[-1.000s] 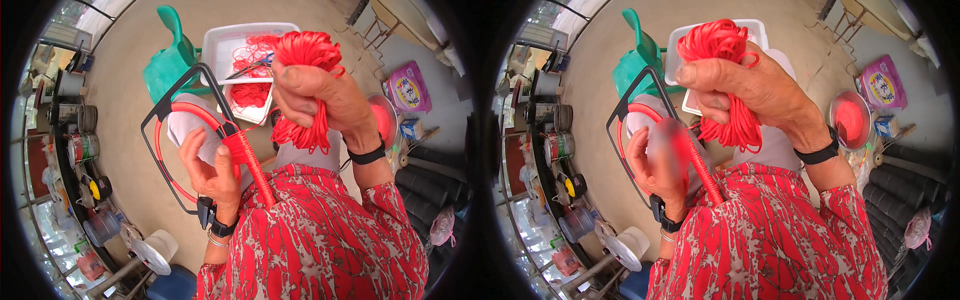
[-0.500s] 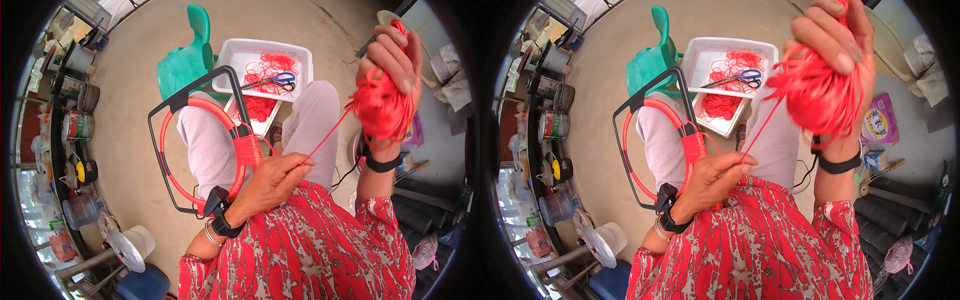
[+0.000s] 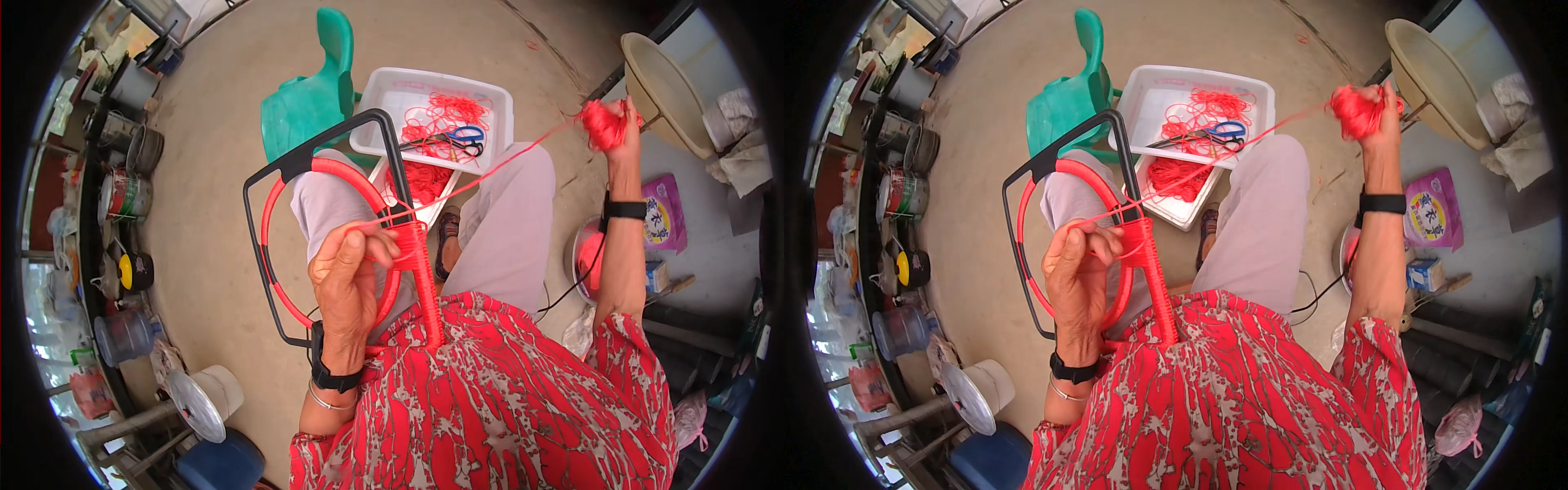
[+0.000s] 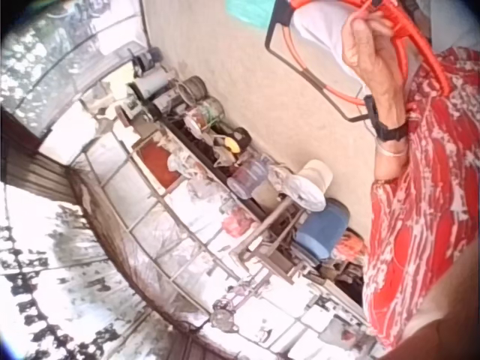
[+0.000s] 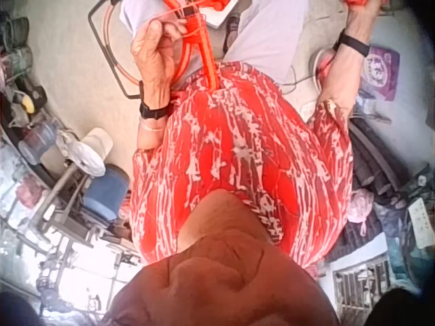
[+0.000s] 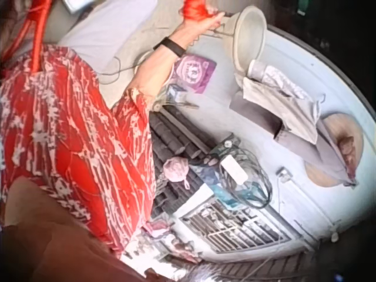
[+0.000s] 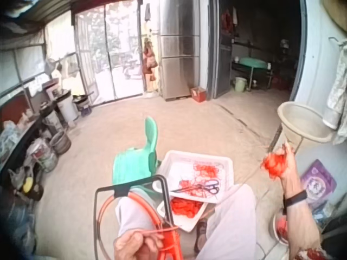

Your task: Wrapping a circular frame with red plastic twine.

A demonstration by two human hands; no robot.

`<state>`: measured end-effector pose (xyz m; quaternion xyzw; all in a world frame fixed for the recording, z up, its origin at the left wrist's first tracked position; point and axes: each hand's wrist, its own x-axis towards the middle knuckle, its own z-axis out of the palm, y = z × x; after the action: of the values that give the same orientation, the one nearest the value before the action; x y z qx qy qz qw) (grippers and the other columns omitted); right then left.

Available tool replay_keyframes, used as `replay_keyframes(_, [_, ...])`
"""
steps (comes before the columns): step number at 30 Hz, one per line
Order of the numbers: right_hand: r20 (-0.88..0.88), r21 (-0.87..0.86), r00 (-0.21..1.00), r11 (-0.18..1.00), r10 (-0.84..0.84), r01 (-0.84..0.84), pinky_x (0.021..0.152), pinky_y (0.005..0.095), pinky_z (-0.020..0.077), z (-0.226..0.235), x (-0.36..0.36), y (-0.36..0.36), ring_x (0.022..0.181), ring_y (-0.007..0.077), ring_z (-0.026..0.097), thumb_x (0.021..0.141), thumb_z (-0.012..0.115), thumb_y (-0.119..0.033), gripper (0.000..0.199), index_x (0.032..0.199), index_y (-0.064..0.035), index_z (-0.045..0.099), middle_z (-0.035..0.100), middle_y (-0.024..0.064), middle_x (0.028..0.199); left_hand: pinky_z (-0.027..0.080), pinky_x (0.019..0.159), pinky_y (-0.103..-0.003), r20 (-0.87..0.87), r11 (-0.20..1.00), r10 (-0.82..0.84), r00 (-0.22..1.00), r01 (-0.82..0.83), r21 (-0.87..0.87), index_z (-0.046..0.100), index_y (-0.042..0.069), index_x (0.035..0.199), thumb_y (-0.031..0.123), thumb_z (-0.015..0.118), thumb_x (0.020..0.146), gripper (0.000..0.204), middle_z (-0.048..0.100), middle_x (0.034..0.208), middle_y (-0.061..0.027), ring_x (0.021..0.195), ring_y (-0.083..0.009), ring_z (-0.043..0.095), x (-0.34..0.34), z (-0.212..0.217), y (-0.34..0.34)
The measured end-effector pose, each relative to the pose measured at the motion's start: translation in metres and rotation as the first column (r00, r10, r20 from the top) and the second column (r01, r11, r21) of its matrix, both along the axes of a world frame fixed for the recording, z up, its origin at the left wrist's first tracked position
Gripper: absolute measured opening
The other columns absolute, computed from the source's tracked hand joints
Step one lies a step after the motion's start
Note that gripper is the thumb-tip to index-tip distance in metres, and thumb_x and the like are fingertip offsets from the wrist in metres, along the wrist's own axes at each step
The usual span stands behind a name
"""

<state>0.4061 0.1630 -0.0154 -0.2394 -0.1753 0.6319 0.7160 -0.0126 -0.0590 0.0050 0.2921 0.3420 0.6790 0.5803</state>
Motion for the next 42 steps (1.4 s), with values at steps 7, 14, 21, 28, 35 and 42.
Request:
replay_keyframes(7, [0.9, -0.335, -0.014, 0.672, 0.435, -0.66, 0.067, 0.0271, 0.0518, 0.042, -0.137, -0.108, 0.072, 0.0099, 0.058, 0.078, 0.058, -0.003, 0.04, 0.117, -0.0059, 0.05, 0.056, 0.0015, 0.086, 0.053, 0.075, -0.035, -0.133, 0.928, 0.188, 0.973, -0.221, -0.3, 0.062, -0.007, 0.099, 0.014, 0.056, 0.095, 0.022, 0.062, 0.076, -0.0102, 0.071, -0.0204, 0.061, -0.011, -0.015, -0.003])
replay_keyframes(14, [0.989, -0.142, -0.122, 0.318, 0.081, -0.937, 0.061, 0.0419, 0.0474, -0.025, -0.223, -0.14, 0.064, 0.0337, 0.058, 0.083, 0.058, -0.01, 0.018, 0.098, -0.0033, 0.051, 0.058, 0.0163, 0.079, 0.053, 0.074, -0.029, -0.41, 0.905, 0.094, 0.907, -0.249, -0.344, 0.066, -0.002, 0.094, 0.006, 0.063, 0.09, 0.009, 0.066, 0.093, -0.0112, 0.081, -0.0165, 0.063, -0.014, -0.029, -0.006])
replay_keyframes(21, [0.985, -0.014, 0.069, 0.472, 0.158, -0.881, 0.072, 0.0445, 0.0475, -0.042, -0.271, -0.14, 0.083, 0.0385, 0.059, 0.085, 0.06, -0.016, 0.023, 0.102, -0.0021, 0.054, 0.062, 0.0192, 0.092, 0.048, 0.085, -0.028, -0.739, 0.976, 0.127, 0.662, -0.217, -0.027, 0.059, -0.001, 0.09, 0.006, 0.066, 0.087, 0.011, 0.06, 0.119, -0.0147, 0.106, -0.0206, 0.056, -0.01, -0.034, -0.01])
replay_keyframes(28, [0.949, 0.073, 0.222, 0.527, 0.225, -0.846, 0.08, 0.0406, 0.0485, -0.045, -0.28, -0.145, 0.09, 0.0344, 0.061, 0.085, 0.061, -0.016, 0.03, 0.112, -0.0038, 0.057, 0.063, 0.0188, 0.098, 0.047, 0.067, -0.022, -0.632, 0.959, -0.02, 0.775, -0.163, -0.23, 0.054, 0.0, 0.086, 0.0, 0.063, 0.087, 0.01, 0.064, 0.084, -0.0055, 0.074, -0.0095, 0.059, -0.014, -0.022, -0.008])
replay_keyframes(35, [0.899, -0.241, 0.059, 0.603, 0.434, -0.761, 0.077, 0.0366, 0.0488, -0.003, -0.254, -0.137, 0.083, 0.0241, 0.061, 0.083, 0.065, -0.015, 0.029, 0.11, -0.0026, 0.063, 0.065, 0.0135, 0.093, 0.045, 0.059, -0.018, -0.565, 0.889, 0.255, 0.785, -0.421, -0.183, 0.055, 0.001, 0.083, -0.004, 0.065, 0.084, 0.012, 0.061, 0.081, -0.002, 0.066, -0.0045, 0.055, -0.024, -0.015, -0.015])
replay_keyframes(42, [0.947, 0.258, 0.292, 0.851, -0.13, -0.458, 0.067, 0.0321, 0.0448, 0.017, -0.262, -0.14, 0.077, 0.0188, 0.058, 0.08, 0.068, -0.007, 0.015, 0.093, -0.0024, 0.065, 0.059, 0.0076, 0.083, 0.046, 0.063, -0.018, -0.587, 0.908, 0.299, 0.753, -0.414, -0.068, 0.054, 0.0, 0.082, -0.007, 0.064, 0.084, 0.012, 0.061, 0.096, -0.0065, 0.073, -0.005, 0.056, -0.013, 0.014, -0.011])
